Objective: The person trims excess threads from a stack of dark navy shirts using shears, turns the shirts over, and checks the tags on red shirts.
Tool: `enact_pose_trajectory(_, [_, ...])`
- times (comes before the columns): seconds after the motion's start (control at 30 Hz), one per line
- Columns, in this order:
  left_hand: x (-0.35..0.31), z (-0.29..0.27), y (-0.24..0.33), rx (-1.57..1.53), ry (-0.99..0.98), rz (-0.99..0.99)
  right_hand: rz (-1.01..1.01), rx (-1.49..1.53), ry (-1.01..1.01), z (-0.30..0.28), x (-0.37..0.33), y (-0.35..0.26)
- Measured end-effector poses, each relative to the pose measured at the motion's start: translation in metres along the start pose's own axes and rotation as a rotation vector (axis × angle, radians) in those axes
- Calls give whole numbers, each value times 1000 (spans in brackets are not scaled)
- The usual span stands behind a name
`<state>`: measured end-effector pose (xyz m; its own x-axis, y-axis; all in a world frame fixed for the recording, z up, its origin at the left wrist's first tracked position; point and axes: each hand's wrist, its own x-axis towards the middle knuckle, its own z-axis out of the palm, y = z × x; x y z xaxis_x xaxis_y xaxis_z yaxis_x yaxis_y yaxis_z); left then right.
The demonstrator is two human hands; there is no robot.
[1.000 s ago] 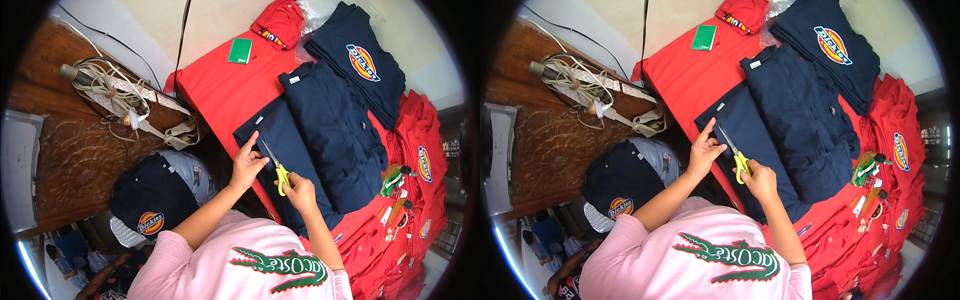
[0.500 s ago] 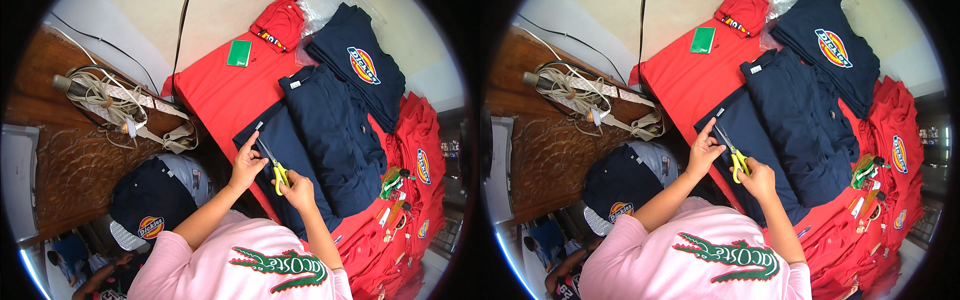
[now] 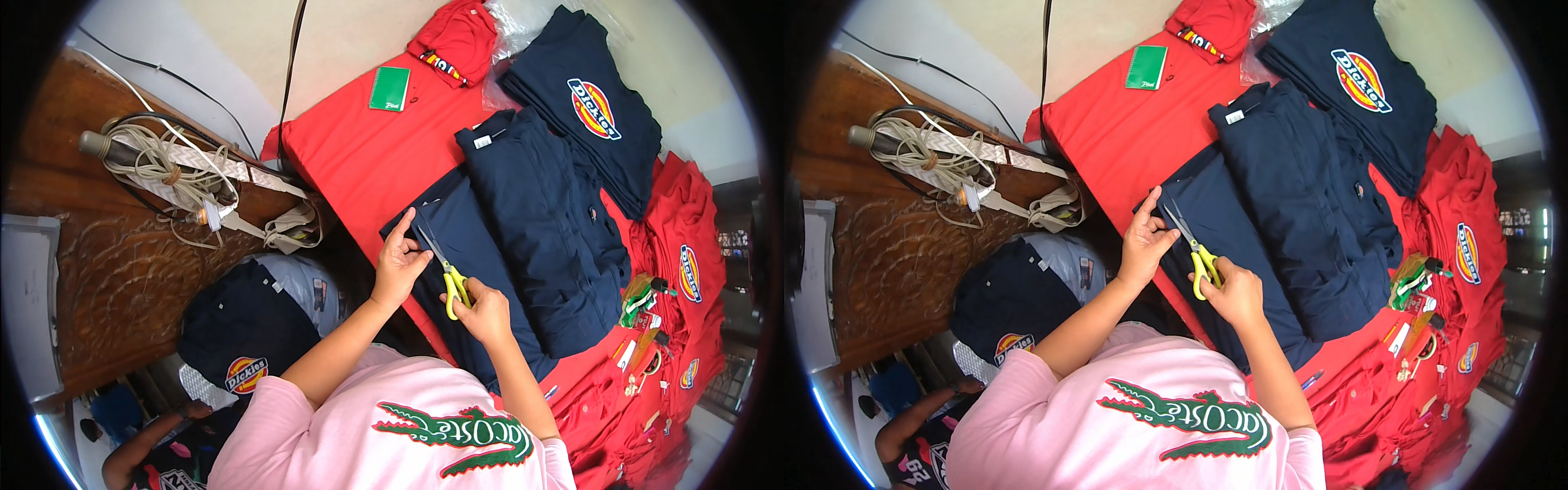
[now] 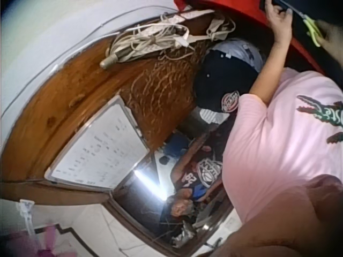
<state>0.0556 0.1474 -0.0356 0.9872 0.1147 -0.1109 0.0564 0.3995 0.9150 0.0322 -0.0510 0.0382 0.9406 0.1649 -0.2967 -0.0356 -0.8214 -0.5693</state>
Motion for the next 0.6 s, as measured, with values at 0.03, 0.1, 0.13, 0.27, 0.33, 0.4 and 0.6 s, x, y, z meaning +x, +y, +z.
enact_pose_trajectory(0.03, [2, -1, 0, 2, -6, -8, -7, -6, 2, 0, 2, 0])
enact_pose_trajectory(0.1, [4, -5, 1, 8, -15, -23, -11, -4, 1, 0, 3, -1])
enact_pose_trajectory(0.13, [5, -6, 1, 10, -18, -19, -9, 4, -3, 0, 4, -3])
enact_pose_trajectory(0.27, [6, -6, 6, -22, -14, -18, 15, 52, -16, 6, 4, 1])
enact_pose_trajectory(0.33, [6, -1, 11, -29, 15, -5, 17, 75, -13, 12, 5, 10])
enact_pose_trajectory(0.4, [7, 4, 15, -11, 61, 29, 17, 87, -10, 14, 5, 12])
enact_pose_trajectory(0.6, [14, -8, 2, -19, 76, 49, -27, 33, 13, 11, 9, 3])
